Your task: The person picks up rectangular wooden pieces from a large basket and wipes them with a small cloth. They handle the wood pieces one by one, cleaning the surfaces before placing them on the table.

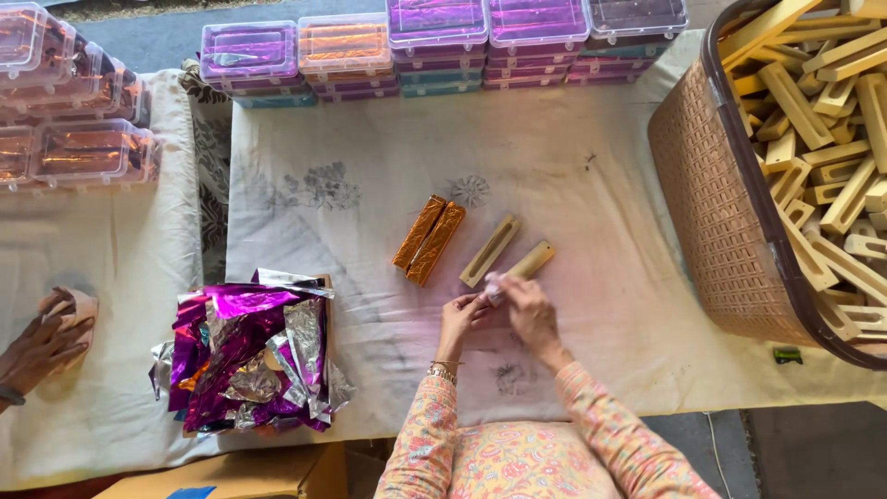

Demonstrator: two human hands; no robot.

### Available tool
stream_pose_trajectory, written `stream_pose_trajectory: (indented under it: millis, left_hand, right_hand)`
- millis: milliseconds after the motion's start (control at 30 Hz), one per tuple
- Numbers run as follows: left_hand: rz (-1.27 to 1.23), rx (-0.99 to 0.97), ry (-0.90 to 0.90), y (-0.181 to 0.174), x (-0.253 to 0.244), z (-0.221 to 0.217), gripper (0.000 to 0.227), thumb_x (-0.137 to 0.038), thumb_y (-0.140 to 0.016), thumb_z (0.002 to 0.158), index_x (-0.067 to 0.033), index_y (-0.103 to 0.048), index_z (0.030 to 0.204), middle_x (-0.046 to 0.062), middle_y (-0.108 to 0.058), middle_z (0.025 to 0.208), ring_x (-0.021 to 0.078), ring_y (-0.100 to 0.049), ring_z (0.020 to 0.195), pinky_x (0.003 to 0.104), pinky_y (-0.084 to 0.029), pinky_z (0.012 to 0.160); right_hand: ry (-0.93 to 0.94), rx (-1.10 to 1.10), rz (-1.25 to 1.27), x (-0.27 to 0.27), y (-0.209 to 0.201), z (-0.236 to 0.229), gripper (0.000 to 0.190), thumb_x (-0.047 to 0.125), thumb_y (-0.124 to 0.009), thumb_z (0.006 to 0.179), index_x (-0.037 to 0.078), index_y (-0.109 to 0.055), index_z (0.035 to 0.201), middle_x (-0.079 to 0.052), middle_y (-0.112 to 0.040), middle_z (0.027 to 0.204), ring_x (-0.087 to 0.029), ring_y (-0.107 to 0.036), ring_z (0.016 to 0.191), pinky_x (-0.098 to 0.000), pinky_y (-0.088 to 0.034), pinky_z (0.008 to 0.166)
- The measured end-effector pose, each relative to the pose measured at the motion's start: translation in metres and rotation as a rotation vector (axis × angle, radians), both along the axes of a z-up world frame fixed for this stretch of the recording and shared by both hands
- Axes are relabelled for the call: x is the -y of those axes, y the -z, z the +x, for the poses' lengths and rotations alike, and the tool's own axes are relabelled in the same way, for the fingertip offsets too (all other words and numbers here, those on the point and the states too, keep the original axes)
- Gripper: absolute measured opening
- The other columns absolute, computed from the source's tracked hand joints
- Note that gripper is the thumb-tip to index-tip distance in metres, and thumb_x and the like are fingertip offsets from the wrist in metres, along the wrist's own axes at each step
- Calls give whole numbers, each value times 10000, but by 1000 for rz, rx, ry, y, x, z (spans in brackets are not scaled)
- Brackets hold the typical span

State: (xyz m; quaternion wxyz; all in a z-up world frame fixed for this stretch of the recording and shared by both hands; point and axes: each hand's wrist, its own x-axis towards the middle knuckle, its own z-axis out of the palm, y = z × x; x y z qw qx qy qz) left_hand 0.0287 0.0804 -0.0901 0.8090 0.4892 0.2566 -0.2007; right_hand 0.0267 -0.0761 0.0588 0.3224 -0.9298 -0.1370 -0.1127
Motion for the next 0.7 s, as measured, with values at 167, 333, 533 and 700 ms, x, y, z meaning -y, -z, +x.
stream_pose_trajectory:
  millis: [167,333,533,700]
  left_hand:
    - [15,-6,22,-2,-1,6,373,-227,-753,918,41,-717,1175,109,-782,1003,166,-764,819,268,-619,684]
    - [23,-15,16,1,0,5,372,-222,-749,909,36,-715,1175,120,-780,1021,172,-768,822,278,-627,685]
    - [57,14,5,23,-3,3,347,-215,-721,932,55,-738,1150,119,-768,1016,166,-751,842,272,-622,697]
    - [44,-15,3,-2,0,5,356,-255,-728,933,45,-720,1125,122,-775,997,182,-762,816,277,-629,671]
  right_hand:
    - [189,-40,-81,61,23,45,399,4,-615,888,200,-744,1211,-44,-720,1187,-287,-684,1019,-400,-582,819]
    - [146,5,-229,33,33,23,447,-45,-583,862,181,-755,1206,-77,-720,1175,-301,-680,993,-407,-581,814]
    - [-136,94,-160,12,35,10,384,50,-615,865,87,-712,1235,-83,-706,1211,-288,-677,1007,-367,-594,818]
    - [99,17,-264,66,27,71,271,94,-600,890,148,-771,1093,-53,-723,1199,-307,-664,1004,-411,-589,804]
